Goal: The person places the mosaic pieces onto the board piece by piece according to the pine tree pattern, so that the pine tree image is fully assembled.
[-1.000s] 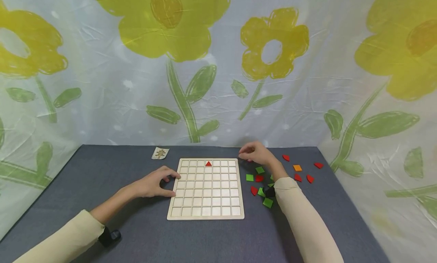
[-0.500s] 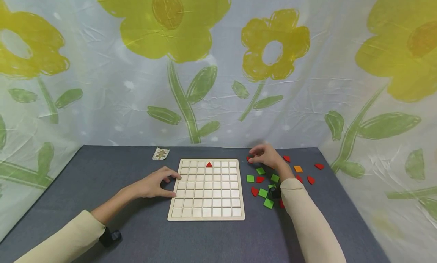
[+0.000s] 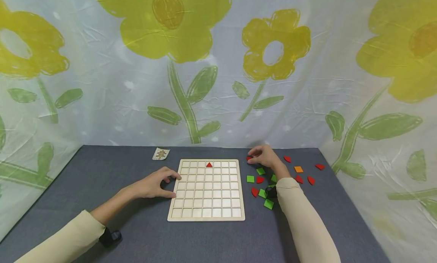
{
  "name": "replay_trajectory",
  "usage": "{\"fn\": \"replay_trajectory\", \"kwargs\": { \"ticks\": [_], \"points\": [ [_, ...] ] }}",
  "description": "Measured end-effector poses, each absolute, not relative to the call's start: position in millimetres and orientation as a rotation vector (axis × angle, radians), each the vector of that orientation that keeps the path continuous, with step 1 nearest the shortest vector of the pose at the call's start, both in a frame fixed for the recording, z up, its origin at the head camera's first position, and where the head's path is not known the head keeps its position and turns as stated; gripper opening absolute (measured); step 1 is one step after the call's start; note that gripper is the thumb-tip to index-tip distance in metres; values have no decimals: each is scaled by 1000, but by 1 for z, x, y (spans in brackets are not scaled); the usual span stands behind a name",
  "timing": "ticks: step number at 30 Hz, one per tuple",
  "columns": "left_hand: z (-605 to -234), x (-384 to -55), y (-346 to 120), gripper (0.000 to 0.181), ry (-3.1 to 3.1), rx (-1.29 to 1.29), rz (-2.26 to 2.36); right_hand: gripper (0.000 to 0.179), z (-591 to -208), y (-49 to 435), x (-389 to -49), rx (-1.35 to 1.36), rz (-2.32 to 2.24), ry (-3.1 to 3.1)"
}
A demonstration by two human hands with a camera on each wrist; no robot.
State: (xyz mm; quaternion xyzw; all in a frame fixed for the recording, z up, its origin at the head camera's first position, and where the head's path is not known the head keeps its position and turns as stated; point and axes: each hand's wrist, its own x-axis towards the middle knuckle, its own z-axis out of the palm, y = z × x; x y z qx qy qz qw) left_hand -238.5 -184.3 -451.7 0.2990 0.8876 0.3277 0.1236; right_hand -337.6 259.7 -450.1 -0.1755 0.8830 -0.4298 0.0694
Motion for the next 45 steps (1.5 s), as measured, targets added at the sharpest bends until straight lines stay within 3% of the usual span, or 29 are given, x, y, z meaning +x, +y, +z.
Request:
{"fn": "replay_trajectory", "kwargs": {
  "ticks": [19,34,45],
  "points": [
    [-452,-238,-184,55,2590,854,963,25,-448,253,-339,-487,-1219,2653],
    [-452,-236,-184,55,2579,849,968,9,-450,256,-334,-508,-1198,2654],
    [-450,-235,-184,54,2576,844,972,12,-444,263,-324,-545,-1199,2651]
  ]
}}
